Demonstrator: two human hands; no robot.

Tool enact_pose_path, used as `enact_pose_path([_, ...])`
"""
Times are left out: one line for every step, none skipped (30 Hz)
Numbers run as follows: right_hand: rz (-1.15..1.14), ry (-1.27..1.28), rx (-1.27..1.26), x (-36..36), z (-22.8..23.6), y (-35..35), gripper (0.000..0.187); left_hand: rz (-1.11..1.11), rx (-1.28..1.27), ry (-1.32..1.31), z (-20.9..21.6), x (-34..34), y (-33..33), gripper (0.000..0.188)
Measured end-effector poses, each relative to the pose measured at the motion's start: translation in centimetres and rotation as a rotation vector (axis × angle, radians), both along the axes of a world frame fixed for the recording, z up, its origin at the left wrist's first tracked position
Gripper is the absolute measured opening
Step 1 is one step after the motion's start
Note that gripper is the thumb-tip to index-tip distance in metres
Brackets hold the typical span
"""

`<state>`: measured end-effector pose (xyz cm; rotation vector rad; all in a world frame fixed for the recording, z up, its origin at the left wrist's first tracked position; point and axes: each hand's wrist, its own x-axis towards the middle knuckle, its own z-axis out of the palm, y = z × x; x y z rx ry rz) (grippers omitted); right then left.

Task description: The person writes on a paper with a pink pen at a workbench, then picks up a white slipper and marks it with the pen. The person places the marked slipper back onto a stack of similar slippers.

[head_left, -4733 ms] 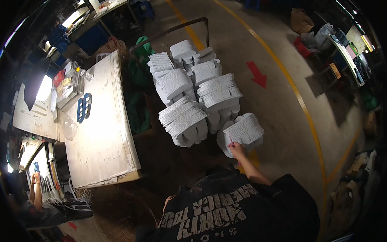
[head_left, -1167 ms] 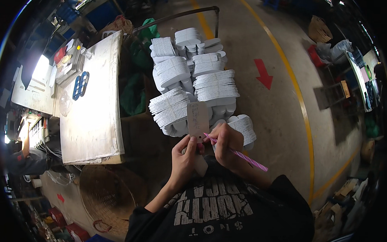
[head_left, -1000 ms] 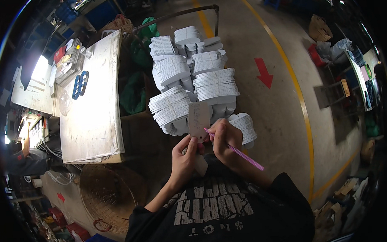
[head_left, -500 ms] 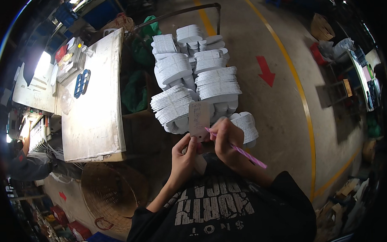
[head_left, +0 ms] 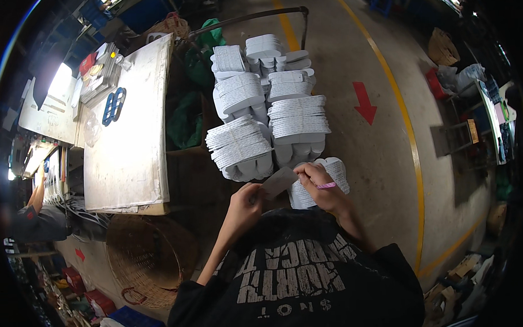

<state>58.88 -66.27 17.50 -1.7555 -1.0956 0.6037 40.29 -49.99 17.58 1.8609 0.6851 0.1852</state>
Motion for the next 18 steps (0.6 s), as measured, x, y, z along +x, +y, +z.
enact_pose_path([0.016, -0.018, -0.001, 0.2, -0.6, -0.2, 0.018, -0.004, 0.021, 0.011, -0.2, 0.2, 0.3, 0.023])
enact_pose_path([0.03, -0.04, -0.002, 0.3, -1.2, -0.3, 0.019, -0.009, 0.042, 0.021, -0.4, 0.4, 0.5, 0.023])
enact_pose_path([0.024, 0.004, -0.003, 0.3, -1.9, -0.4, 0.018, -0.023, 0.05, 0.03, -0.6, 0.6, 0.7, 0.023])
enact_pose_path([0.017, 0.045, -0.002, 0.3, -2.6, -0.4, 0.018, -0.036, 0.059, 0.039, -0.9, 0.8, 0.8, 0.022])
enact_pose_path([0.009, 0.085, -0.002, 0.3, -3.5, -0.4, 0.018, -0.053, 0.068, 0.038, -1.1, 1.1, 0.9, 0.022])
enact_pose_path([-0.005, 0.166, 0.006, 0.4, -4.4, -0.4, 0.017, -0.077, 0.086, 0.053, -1.5, 1.5, 1.1, 0.022])
enact_pose_path([-0.019, 0.247, 0.014, 0.4, -5.5, -0.3, 0.017, -0.104, 0.105, 0.058, -2.0, 2.1, 1.2, 0.022])
enact_pose_path([-0.026, 0.348, 0.035, 0.7, -6.7, -0.3, 0.016, -0.129, 0.131, 0.047, -2.6, 2.7, 1.4, 0.022])
enact_pose_path([-0.094, 0.386, 0.002, 1.1, -7.8, -0.3, 0.015, -0.108, 0.141, 0.059, -3.3, 3.4, 1.6, 0.022])
enact_pose_path([-0.154, 0.443, -0.018, 1.7, -9.0, -0.4, 0.014, -0.085, 0.16, 0.053, -4.2, 4.4, 2.0, 0.023])
enact_pose_path([-0.209, 0.506, -0.032, 2.4, -10.1, -0.5, 0.012, -0.063, 0.195, 0.036, -5.1, 5.4, 2.3, 0.023])
enact_pose_path([-0.277, 0.546, -0.014, 3.2, -11.2, -0.7, 0.012, -0.006, 0.184, -0.023, -6.1, 6.7, 2.7, 0.025])
enact_pose_path([-0.339, 0.59, 0.01, 4.1, -12.1, -0.8, 0.012, 0.005, 0.149, -0.012, -7.2, 8.1, 3.2, 0.025])
enact_pose_path([-0.42, 0.637, 0.003, 5.0, -12.9, -1.1, 0.013, 0.02, 0.12, 0.014, -8.2, 9.7, 3.6, 0.026])
enact_pose_path([-0.474, 0.652, 0.053, 5.7, -13.6, -1.4, 0.013, 0.039, 0.097, 0.053, -9.2, 11.4, 4.0, 0.026])
enact_pose_path([-0.547, 0.669, 0.074, 6.4, -14.0, -1.6, 0.013, 0.035, 0.121, 0.067, -10.2, 13.1, 4.2, 0.029])
enact_pose_path([-0.623, 0.704, 0.089, 7.0, -14.4, -1.8, 0.013, 0.019, 0.146, 0.07, -11.2, 15.2, 4.2, 0.029])
enact_pose_path([-0.69, 0.711, 0.072, 7.4, -14.6, -2.0, 0.014, 0.006, 0.178, 0.084, -12.0, 17.3, 4.3, 0.03])
